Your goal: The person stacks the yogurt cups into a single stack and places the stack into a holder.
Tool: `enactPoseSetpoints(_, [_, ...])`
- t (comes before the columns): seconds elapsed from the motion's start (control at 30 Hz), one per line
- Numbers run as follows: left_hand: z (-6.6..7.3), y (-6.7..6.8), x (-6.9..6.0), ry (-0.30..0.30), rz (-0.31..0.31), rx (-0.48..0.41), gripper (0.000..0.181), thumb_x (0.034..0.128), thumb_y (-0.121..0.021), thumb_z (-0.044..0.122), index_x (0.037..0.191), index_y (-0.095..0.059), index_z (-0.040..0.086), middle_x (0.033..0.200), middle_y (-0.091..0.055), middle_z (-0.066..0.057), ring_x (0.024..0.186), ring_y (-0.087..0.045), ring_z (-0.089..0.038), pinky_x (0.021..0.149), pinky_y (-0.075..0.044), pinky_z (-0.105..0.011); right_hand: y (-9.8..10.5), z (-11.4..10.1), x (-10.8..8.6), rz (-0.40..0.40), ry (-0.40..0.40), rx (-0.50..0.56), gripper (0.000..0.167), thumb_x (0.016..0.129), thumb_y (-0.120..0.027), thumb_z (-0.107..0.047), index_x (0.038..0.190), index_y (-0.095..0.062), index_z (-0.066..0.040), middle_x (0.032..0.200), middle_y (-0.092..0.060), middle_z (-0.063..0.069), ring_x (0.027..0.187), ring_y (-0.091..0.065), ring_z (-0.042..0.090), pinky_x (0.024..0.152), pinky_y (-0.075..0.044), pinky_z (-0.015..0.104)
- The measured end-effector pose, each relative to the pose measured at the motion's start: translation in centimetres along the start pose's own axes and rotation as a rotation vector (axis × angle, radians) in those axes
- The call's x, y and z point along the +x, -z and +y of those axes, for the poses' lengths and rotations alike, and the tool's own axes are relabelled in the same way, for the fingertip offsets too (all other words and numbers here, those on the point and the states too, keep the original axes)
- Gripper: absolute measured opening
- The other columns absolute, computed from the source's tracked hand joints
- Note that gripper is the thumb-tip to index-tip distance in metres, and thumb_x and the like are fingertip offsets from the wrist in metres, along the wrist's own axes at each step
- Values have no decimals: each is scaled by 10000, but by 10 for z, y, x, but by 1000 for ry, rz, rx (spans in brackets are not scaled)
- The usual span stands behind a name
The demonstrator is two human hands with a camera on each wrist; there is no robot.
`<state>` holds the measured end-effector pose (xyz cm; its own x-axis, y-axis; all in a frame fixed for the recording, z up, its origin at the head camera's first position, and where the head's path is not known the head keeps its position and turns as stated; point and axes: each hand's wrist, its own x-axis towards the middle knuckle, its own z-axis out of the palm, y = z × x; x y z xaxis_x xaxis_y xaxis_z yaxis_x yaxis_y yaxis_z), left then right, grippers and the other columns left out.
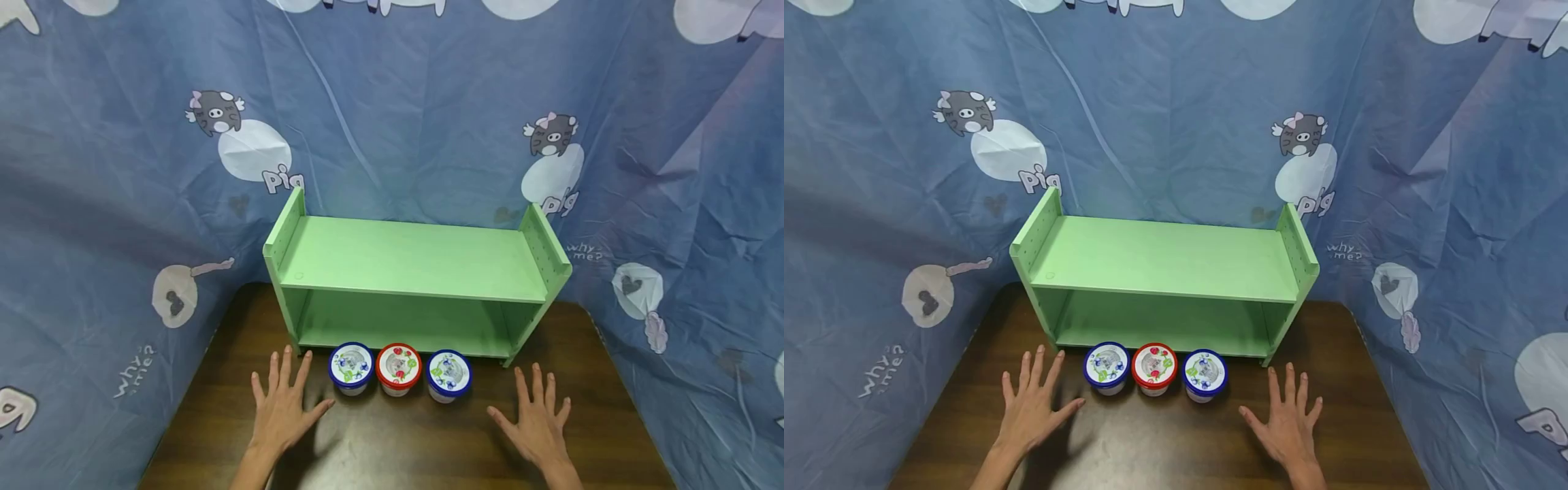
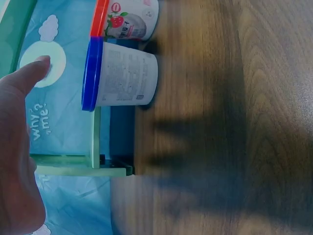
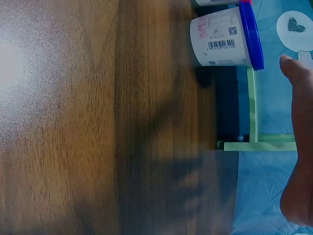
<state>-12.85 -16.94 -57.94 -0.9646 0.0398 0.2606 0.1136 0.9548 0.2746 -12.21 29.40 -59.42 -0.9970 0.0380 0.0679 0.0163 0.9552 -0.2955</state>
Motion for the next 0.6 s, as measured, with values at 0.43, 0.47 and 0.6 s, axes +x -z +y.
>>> enactPoseSetpoints(0.43, [4, -2, 2, 26, 2, -75, 1045, 741, -728, 677, 1559, -343, 153, 1631, -233, -275, 1500, -202, -499, 1119, -193, -770, -4, -12, 4, -6, 6, 47, 1033, 850, -628, -677, 1580, -229, -64, 1653, -92, 287, 1492, -80, 561, 1035, -89, 868])
enactPoseSetpoints(0.47, [5, -2, 2, 31, -6, -89, 1044, 743, -740, 657, 1560, -340, 143, 1634, -219, -278, 1503, -192, -501, 1124, -185, -769, -5, -14, 5, -6, 8, 51, 1036, 847, -627, -684, 1578, -233, -64, 1653, -96, 285, 1492, -85, 559, 1035, -95, 867])
enactPoseSetpoints(0.6, [9, -4, 3, 53, -34, -153, 1060, 755, -753, 617, 1572, -304, 113, 1646, -170, -283, 1512, -157, -507, 1143, -162, -760, -10, -19, 8, 13, 24, 71, 1056, 822, -651, -695, 1568, -257, -60, 1653, -117, 274, 1493, -116, 540, 1044, -128, 855])
